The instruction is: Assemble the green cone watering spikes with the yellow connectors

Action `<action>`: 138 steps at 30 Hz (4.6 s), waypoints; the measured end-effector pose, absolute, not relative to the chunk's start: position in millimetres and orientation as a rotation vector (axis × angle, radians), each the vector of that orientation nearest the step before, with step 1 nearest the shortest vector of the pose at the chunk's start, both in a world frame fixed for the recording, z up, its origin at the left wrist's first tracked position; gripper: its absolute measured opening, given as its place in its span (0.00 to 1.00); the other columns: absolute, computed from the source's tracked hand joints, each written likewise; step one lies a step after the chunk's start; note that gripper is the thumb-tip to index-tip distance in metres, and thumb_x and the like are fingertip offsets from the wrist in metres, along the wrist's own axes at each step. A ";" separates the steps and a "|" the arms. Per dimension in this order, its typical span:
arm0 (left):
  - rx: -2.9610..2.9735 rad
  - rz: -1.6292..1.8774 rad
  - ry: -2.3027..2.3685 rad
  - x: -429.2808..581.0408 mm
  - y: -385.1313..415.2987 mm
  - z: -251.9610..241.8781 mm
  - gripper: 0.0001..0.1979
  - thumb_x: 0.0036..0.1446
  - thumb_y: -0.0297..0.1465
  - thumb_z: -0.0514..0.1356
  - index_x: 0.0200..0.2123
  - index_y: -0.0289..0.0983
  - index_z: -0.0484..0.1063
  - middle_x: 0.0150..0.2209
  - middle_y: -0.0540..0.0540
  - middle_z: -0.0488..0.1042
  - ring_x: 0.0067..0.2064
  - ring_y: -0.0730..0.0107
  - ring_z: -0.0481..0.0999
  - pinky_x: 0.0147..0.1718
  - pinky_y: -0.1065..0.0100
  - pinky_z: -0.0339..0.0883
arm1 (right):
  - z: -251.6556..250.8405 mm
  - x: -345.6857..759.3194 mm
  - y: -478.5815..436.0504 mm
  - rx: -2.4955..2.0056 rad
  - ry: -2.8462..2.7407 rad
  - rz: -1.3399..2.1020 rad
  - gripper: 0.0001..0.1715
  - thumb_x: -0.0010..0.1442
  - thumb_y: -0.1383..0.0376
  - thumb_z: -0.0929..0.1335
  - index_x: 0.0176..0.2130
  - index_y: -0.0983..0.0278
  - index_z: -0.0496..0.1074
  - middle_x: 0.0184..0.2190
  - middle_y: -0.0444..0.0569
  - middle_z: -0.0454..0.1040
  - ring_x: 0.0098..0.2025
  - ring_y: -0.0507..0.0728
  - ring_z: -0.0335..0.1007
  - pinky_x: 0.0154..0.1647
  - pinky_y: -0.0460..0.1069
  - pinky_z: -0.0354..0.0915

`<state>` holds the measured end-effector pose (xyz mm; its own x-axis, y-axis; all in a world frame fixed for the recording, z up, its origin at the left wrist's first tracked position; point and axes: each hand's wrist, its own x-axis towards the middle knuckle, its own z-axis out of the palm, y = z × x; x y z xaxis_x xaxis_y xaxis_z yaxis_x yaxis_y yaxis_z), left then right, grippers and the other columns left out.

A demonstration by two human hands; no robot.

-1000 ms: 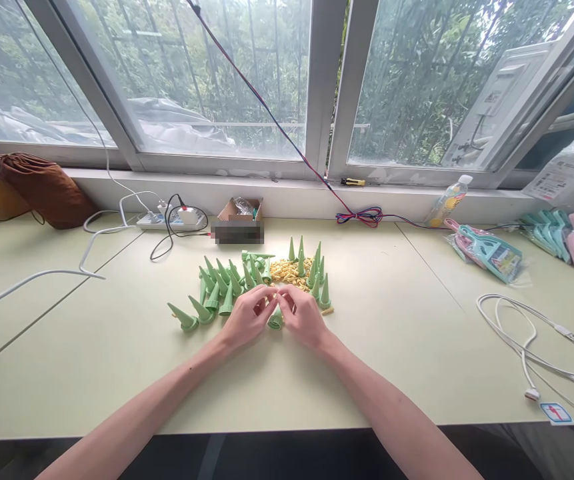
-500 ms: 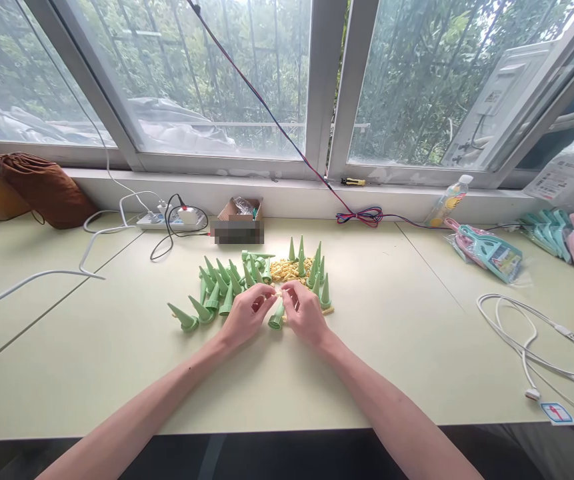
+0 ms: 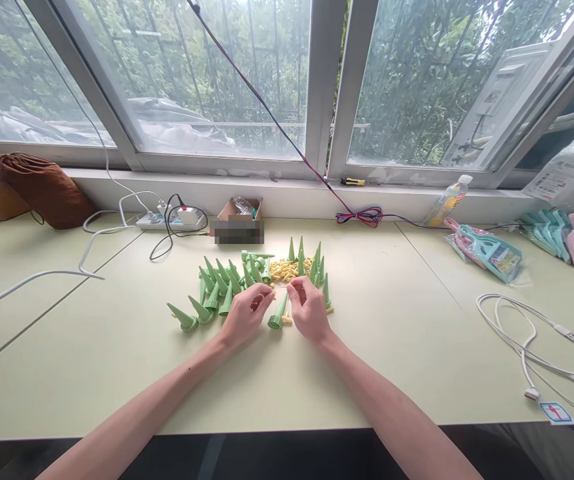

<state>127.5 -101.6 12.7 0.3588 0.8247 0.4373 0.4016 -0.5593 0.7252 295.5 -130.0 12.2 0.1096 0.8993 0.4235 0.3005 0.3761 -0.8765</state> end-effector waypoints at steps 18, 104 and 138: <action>2.118 1.033 1.076 126.9 -104.4 15.3 0.07 0.63 0.32 0.53 0.32 0.37 0.66 0.24 0.54 0.64 0.23 0.78 0.58 0.23 0.73 0.54 | 14.7 295.3 -130.1 -1.173 -1.417 0.637 0.13 0.67 0.55 0.63 0.36 0.62 0.66 0.26 0.44 0.68 0.25 0.52 0.65 0.24 0.46 0.63; 2.189 1.296 1.041 130.0 -100.7 13.0 0.07 0.67 0.31 0.52 0.39 0.38 0.70 0.32 0.48 0.69 0.28 0.75 0.69 0.25 0.73 0.63 | 12.6 295.1 -131.3 -1.176 -1.579 0.629 0.11 0.66 0.60 0.63 0.39 0.64 0.71 0.32 0.47 0.72 0.27 0.52 0.66 0.28 0.47 0.65; 2.283 0.949 1.116 126.9 -101.9 10.4 0.09 0.63 0.30 0.53 0.44 0.39 0.69 0.35 0.48 0.72 0.26 0.73 0.68 0.30 0.69 0.65 | 7.4 294.1 -126.1 -1.181 -1.693 0.652 0.09 0.65 0.62 0.65 0.40 0.64 0.73 0.36 0.49 0.76 0.26 0.52 0.68 0.26 0.47 0.65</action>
